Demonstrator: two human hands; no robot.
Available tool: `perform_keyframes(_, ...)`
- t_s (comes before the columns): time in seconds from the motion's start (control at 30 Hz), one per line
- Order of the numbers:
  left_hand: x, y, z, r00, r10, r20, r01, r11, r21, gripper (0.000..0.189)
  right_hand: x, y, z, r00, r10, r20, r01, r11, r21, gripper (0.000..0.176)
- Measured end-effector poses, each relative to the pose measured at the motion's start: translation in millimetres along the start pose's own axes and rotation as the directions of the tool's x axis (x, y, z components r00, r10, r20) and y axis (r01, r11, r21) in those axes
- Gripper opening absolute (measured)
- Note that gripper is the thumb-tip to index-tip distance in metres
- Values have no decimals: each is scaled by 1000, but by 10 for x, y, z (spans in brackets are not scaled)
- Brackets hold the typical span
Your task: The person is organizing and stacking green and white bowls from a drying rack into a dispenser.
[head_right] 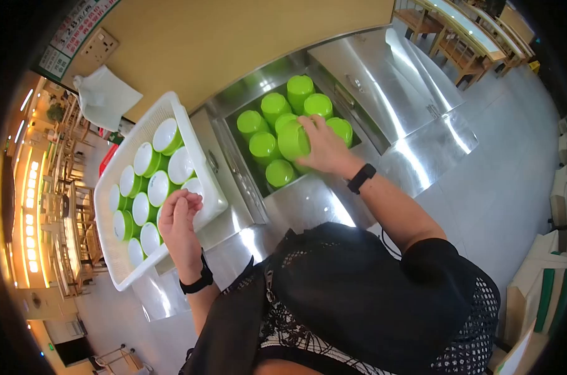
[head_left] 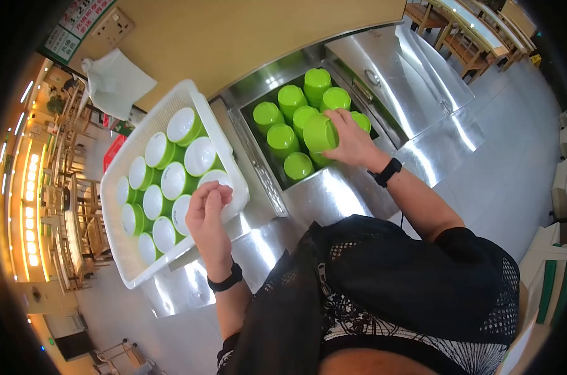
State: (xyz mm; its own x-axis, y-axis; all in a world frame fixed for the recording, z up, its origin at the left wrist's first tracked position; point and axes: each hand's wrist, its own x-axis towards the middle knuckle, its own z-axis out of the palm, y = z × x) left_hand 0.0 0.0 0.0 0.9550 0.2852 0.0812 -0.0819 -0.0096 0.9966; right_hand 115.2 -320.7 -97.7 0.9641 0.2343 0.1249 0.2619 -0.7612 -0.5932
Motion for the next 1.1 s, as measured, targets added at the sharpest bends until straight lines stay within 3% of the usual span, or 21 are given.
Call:
perform_keyframes(0.1,114,-32,50,999,48,19,-48,999,-18,21,186,109,93,999,-13,-45,13,1000,2,93)
perform_keyframes(0.13,-143,48,-61,999,-43,11,42,998,40,21,-195,52,268,998,54,36,-55,998,39,92)
perform_keyframes(0.2,17,-20,46,1000,29,3,-29,999,17,21,85,171,182,1000,18,-13,-18,1000,5,92)
perform_keyframes(0.5,15,-14,68,1000,24,-15,-23,999,47,20,335,287,313,998,42,49,-39,998,-54,94)
perform_keyframes(0.8,-1,47,169,997,12,-82,-5,996,89,17,1037,547,521,999,-4,-42,-1,994,-110,96)
perform_keyframes(0.87,-7,64,188,995,2,-96,8,995,102,17,1172,503,548,998,60,30,-55,986,-155,95)
perform_keyframes(1.1,-5,75,219,992,-7,-129,23,992,122,17,1421,407,643,976,80,204,-17,956,-294,96)
